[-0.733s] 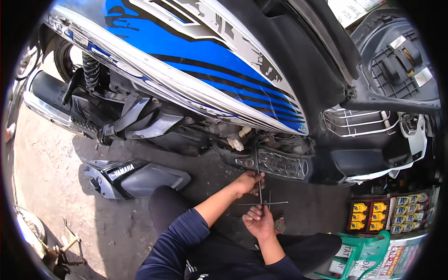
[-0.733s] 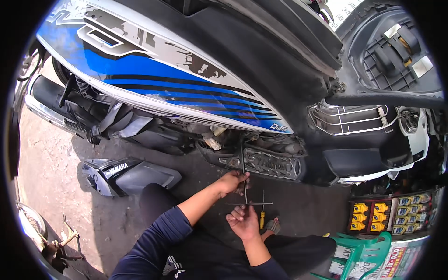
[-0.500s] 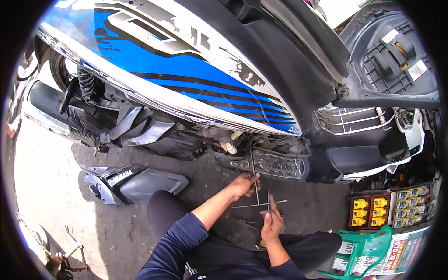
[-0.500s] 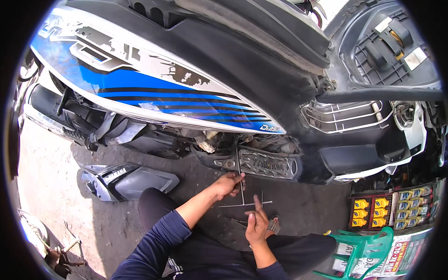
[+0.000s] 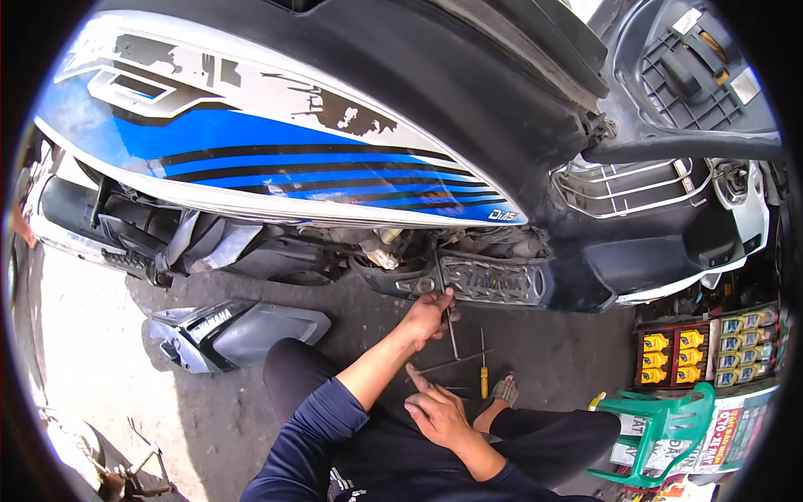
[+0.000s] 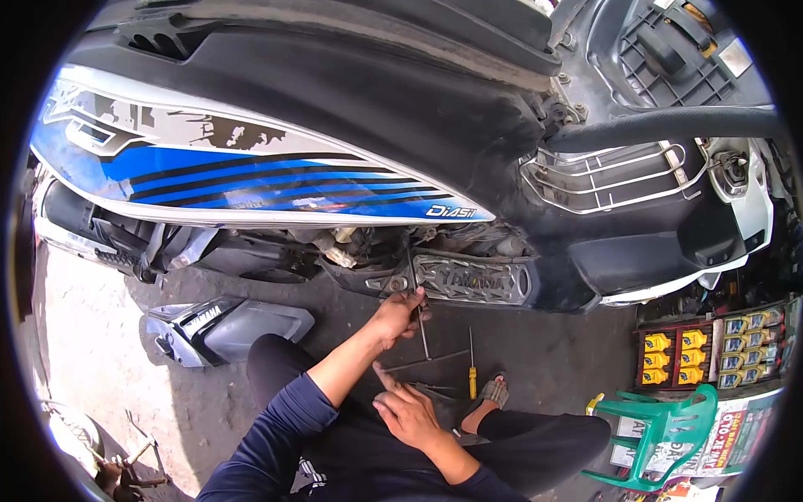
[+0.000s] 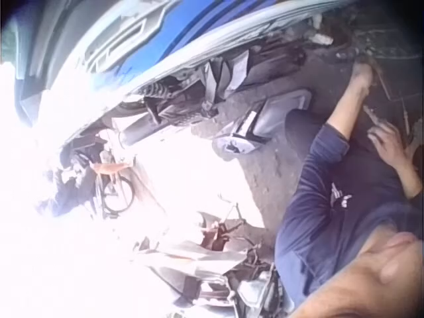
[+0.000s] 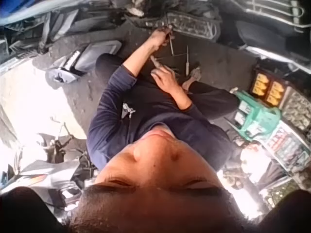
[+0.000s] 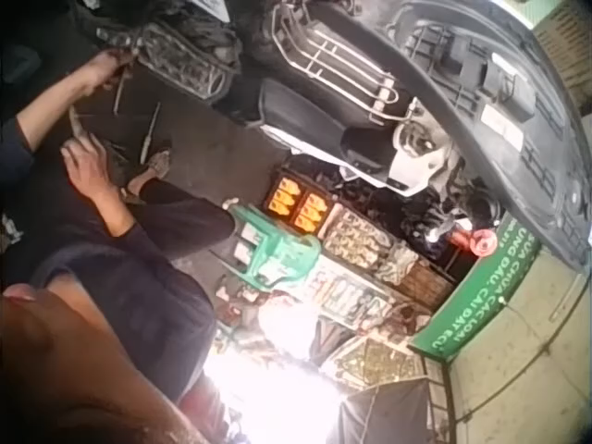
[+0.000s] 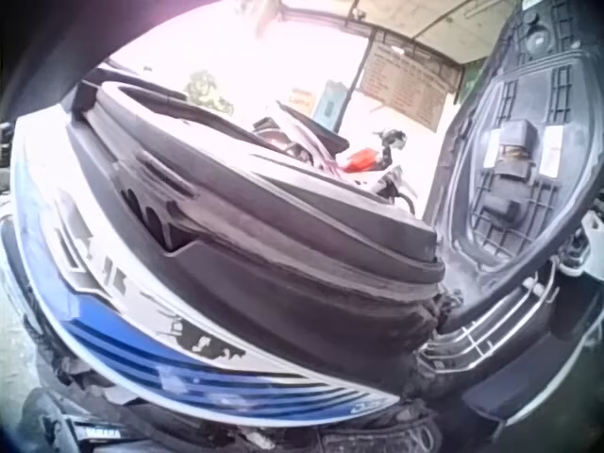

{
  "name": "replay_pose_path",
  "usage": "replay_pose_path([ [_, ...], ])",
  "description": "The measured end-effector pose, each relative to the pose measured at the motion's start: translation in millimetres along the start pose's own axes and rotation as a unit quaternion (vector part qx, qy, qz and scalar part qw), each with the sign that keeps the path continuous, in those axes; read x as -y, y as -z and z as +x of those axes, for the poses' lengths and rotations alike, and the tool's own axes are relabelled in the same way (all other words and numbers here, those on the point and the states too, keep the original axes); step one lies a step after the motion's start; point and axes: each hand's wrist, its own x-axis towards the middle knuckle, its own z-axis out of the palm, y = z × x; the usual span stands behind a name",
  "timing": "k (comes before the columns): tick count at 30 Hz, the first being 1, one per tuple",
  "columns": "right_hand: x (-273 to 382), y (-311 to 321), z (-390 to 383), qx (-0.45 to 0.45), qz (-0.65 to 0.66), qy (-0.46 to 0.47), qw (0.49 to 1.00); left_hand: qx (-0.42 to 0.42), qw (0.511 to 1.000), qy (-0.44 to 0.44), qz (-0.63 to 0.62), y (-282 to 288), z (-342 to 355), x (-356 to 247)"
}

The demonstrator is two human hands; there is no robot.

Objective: Repairing or maintaining internal components of a motorcycle using hand tools.

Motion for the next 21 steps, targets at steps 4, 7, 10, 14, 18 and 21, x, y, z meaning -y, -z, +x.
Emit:
replay_pose_path([
  [4,-23.3,38.4,5.8,-0.223,-0.113,-0.15,0.957,-0.02,0.999,-0.036,0.001,-3.2,0.0,4.9],
  [7,-53.6,13.6,-10.2,-0.178,0.005,-0.272,0.946,-0.042,0.999,-0.019,-0.006,-10.0,-5.5,1.3],
  [10,-50.7,-0.5,-11.2,-0.157,-0.119,-0.173,0.965,-0.039,0.999,-0.02,-0.024,-7.9,-4.8,6.0],
  [14,-56.0,2.3,-5.8,-0.224,-0.045,-0.165,0.959,0.032,0.997,-0.023,-0.069,-4.2,-6.6,4.0],
  [18,-74.6,5.1,-13.1,-0.311,0.738,-0.297,0.52,0.133,0.989,0.053,-0.039,0.0,-1.3,15.8],
  [21,-58.4,9.2,-20.4,-0.159,0.583,-0.428,0.672,0.107,0.992,0.054,-0.026,13.8,1.1,19.5],
])
